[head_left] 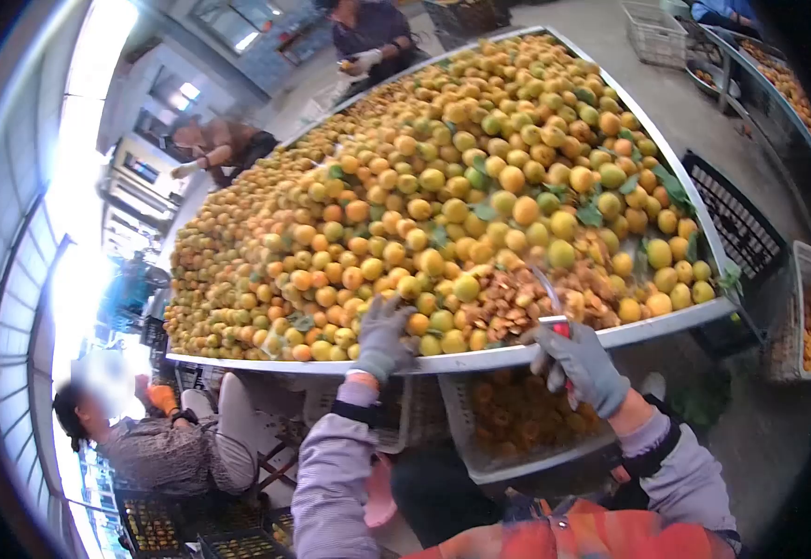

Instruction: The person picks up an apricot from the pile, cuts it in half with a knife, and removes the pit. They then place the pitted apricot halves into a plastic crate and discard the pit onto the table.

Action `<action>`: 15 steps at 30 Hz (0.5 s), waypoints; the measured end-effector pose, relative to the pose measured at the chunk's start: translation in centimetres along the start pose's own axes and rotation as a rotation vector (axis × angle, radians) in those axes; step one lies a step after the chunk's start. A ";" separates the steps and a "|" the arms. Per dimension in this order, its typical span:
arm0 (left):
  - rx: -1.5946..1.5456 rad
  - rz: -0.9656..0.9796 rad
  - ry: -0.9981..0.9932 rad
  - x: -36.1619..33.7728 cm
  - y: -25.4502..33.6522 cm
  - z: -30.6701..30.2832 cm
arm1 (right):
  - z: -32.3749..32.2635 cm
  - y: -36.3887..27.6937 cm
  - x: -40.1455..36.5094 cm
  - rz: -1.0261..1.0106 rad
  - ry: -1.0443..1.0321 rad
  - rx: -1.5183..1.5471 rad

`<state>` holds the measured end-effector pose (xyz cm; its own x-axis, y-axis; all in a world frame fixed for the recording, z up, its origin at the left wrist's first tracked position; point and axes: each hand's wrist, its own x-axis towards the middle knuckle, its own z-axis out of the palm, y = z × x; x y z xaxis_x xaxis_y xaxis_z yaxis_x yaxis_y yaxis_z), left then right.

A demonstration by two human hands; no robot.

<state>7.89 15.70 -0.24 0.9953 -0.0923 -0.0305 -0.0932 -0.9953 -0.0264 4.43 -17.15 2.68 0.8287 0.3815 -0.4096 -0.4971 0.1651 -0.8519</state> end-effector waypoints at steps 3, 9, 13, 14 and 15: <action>0.022 -0.042 -0.081 0.7 0.5 -0.8 | 0.7 0.1 0.3 -0.002 -0.017 0.029; -0.174 0.027 0.081 0.1 -0.8 -0.4 | 0.9 0.0 -0.1 -0.016 -0.012 0.014; -0.553 -0.004 0.323 -0.5 -1.9 -0.6 | 0.8 0.2 0.0 -0.022 -0.009 -0.003; -0.734 0.060 0.386 -0.4 -2.0 -0.8 | 0.9 0.0 0.0 -0.022 -0.011 -0.003; -0.733 0.060 0.384 -0.5 -1.5 -1.2 | 1.0 -0.1 -0.1 -0.016 -0.015 -0.009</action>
<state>7.62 17.25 0.99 0.9417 -0.0169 0.3361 -0.2369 -0.7426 0.6265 4.19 -16.28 3.13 0.8327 0.3924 -0.3907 -0.4812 0.1637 -0.8612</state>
